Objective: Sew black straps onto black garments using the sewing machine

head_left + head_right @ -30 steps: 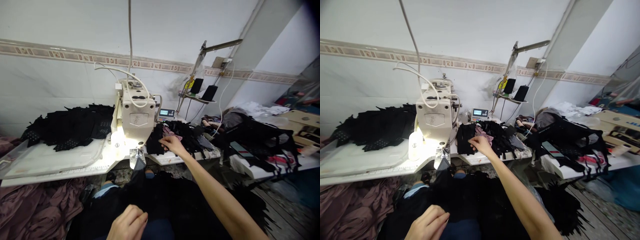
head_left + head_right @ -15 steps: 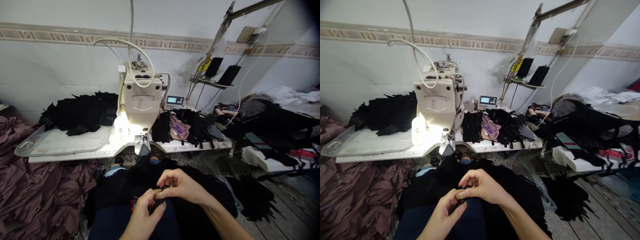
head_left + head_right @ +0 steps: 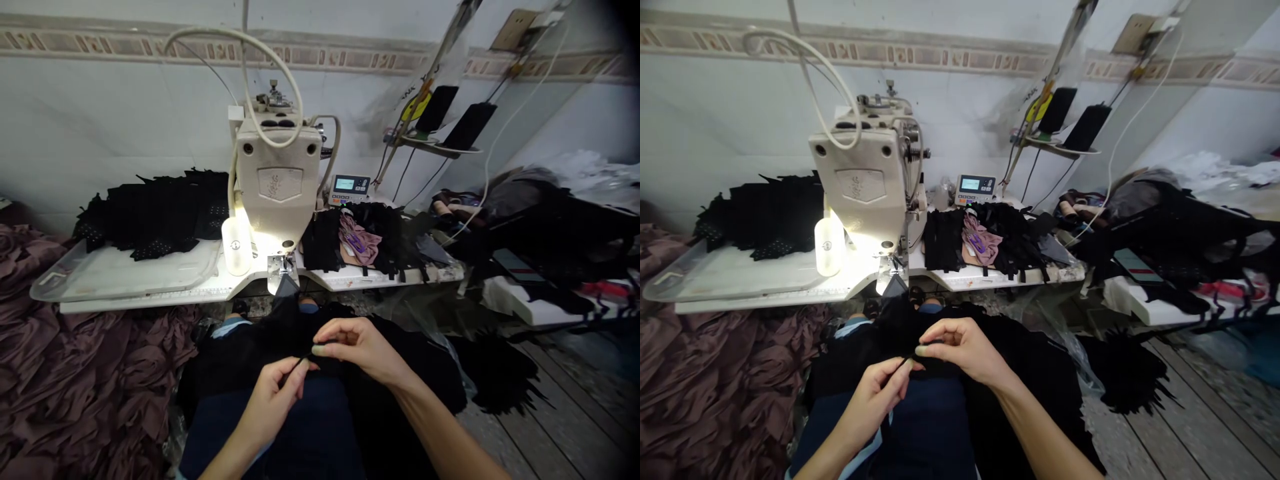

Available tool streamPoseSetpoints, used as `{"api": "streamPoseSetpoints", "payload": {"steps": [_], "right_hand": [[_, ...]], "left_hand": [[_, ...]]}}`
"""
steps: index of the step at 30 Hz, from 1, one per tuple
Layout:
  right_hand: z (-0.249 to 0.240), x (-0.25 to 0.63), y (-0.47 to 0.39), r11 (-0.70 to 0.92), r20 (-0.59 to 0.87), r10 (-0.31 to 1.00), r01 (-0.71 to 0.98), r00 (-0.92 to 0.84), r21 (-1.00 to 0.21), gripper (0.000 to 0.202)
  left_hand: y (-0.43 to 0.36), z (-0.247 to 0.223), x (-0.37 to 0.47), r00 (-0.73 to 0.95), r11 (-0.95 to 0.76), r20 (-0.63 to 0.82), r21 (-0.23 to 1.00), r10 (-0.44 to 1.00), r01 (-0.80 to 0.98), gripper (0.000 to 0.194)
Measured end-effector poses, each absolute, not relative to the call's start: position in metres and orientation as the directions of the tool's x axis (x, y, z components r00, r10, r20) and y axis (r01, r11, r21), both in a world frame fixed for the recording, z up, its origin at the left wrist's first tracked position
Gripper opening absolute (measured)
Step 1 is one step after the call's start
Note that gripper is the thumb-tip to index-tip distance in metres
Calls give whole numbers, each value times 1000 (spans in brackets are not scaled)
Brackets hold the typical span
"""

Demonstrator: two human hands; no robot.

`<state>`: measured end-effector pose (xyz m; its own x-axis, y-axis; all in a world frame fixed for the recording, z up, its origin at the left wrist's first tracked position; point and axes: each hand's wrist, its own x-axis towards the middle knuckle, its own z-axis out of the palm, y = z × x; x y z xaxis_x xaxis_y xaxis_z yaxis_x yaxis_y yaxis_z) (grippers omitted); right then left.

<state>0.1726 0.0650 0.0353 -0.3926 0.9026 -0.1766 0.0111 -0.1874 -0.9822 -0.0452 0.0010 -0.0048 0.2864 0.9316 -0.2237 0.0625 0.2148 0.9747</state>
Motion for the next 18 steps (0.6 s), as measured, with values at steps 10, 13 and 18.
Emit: {"api": "streamPoseSetpoints", "payload": {"steps": [10, 13, 18], "right_hand": [[25, 164, 70, -192, -189, 929, 20, -319, -981, 40], [25, 165, 69, -197, -228, 874, 116, -429, -974, 41], [6, 146, 56, -310, -345, 783, 156, -518, -938, 46]], "left_hand": [[13, 22, -61, 305, -454, 351, 795, 885, 402, 22], [29, 37, -64, 231, -623, 687, 398, 689, 674, 29], [58, 44, -43, 255, -398, 745, 16, 617, 917, 39]]}}
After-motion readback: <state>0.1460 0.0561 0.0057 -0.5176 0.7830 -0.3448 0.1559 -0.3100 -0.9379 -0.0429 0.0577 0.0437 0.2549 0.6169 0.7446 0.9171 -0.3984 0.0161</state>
